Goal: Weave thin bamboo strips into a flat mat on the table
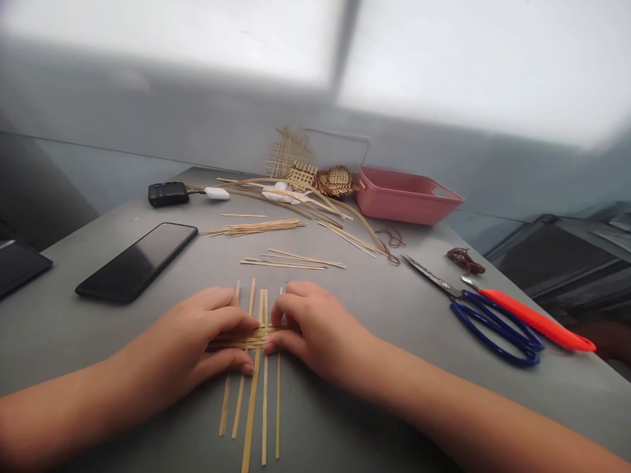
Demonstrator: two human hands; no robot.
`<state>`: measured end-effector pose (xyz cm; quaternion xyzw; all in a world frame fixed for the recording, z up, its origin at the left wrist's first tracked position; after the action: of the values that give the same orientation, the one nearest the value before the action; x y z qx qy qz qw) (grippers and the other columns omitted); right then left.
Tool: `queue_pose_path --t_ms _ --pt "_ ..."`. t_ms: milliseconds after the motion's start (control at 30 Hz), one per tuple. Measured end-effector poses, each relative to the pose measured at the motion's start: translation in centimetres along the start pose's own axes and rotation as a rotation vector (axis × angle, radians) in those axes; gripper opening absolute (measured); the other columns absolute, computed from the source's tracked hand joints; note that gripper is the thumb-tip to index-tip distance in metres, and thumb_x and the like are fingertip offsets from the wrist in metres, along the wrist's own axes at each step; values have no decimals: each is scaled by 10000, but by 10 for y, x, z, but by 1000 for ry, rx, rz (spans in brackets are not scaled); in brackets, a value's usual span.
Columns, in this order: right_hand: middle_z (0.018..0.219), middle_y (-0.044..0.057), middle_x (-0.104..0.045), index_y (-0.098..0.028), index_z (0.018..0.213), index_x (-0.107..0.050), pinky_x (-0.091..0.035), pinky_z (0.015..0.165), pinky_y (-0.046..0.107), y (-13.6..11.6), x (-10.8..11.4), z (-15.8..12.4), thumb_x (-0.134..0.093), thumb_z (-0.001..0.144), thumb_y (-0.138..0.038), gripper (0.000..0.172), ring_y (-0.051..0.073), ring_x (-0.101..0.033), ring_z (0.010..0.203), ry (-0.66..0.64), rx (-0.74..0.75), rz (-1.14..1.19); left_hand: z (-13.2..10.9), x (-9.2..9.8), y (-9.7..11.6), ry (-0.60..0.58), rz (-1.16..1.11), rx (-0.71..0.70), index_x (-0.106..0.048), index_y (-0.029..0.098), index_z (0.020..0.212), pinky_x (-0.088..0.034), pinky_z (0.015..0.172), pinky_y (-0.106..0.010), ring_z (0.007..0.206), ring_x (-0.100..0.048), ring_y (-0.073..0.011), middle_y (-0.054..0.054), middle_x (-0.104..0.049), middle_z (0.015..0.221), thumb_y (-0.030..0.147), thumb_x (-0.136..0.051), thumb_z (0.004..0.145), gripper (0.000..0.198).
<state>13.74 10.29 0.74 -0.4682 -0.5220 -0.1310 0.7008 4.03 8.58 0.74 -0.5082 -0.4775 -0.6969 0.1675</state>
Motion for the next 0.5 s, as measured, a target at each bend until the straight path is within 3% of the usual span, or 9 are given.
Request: queue_pose_path --t_ms 267,500 --pt "777 -10 -531 -164 768 -620 -427 664 235 -4 2 -4 -774 815 -265 190 131 -519 717 40 55 -2 4 -2 -3 -21 11 6 -712 195 868 -465 724 -314 833 -565 -224 -11 -570 817 336 -801 793 183" --pt "883 41 -575 -164 873 -637 -481 758 286 -6 6 -12 -709 872 -297 151 176 -561 844 70 154 24 -14 6 8 -45 -20 -199 -675 198 1041 -481 878 -369 986 -587 -244 -53 -637 1058 260 -658 911 145"
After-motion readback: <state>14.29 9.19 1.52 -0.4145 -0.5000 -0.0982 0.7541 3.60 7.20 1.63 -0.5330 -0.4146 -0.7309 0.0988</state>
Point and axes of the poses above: each hand's wrist, its own z-axis towards the middle knuckle, its own x-axis out of the back of the hand, y = z × x, the point moved 10 cm from there along z, towards the middle knuckle
